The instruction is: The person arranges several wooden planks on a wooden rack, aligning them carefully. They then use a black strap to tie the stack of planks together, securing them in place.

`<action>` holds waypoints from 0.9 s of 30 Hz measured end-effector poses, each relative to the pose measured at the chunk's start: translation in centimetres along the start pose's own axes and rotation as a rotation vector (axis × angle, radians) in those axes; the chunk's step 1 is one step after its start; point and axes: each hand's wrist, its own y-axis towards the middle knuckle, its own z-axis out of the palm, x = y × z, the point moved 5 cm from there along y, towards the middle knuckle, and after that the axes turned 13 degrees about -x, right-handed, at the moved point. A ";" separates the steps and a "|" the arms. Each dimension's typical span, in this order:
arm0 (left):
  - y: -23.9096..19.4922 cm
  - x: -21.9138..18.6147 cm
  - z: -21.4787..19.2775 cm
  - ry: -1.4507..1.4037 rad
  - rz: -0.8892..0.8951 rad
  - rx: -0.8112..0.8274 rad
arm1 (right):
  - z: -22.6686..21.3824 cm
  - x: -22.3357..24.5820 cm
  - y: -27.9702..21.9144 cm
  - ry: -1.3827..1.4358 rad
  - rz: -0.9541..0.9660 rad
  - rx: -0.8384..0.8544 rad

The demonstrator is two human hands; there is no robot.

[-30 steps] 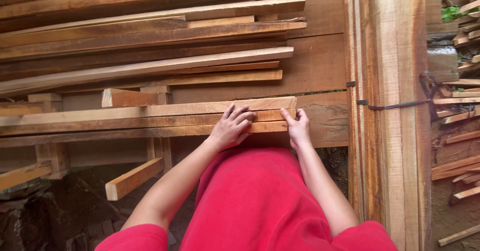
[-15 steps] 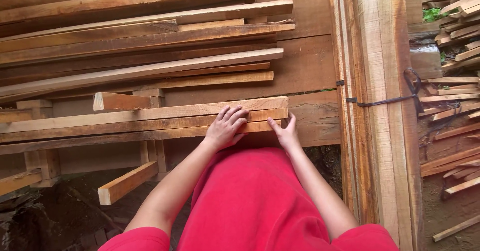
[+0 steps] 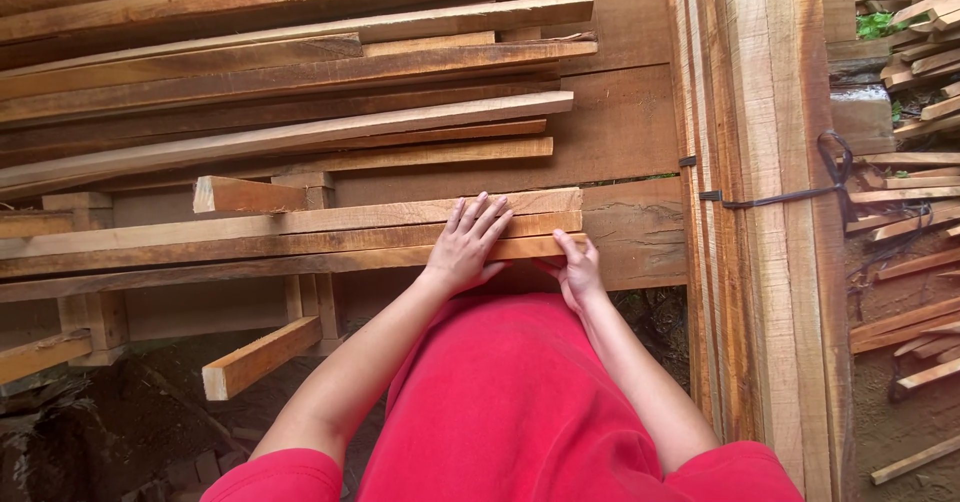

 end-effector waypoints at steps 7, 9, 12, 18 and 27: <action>-0.1 0.1 1.3 0.035 -0.024 0.103 | -1.5 1.5 0.0 -0.074 0.043 0.044; 0.0 0.4 1.4 0.032 -0.036 0.097 | -2.8 1.9 3.4 -0.173 -0.069 -0.003; -0.3 1.1 0.9 0.028 -0.068 0.113 | 0.4 10.1 -3.0 -0.177 -0.119 -0.010; -2.7 4.6 0.5 0.083 -0.185 0.134 | 5.6 10.1 2.6 -0.449 -0.345 0.200; -3.4 5.6 1.7 0.059 -0.178 0.085 | 5.9 8.7 3.3 -0.626 -0.403 0.075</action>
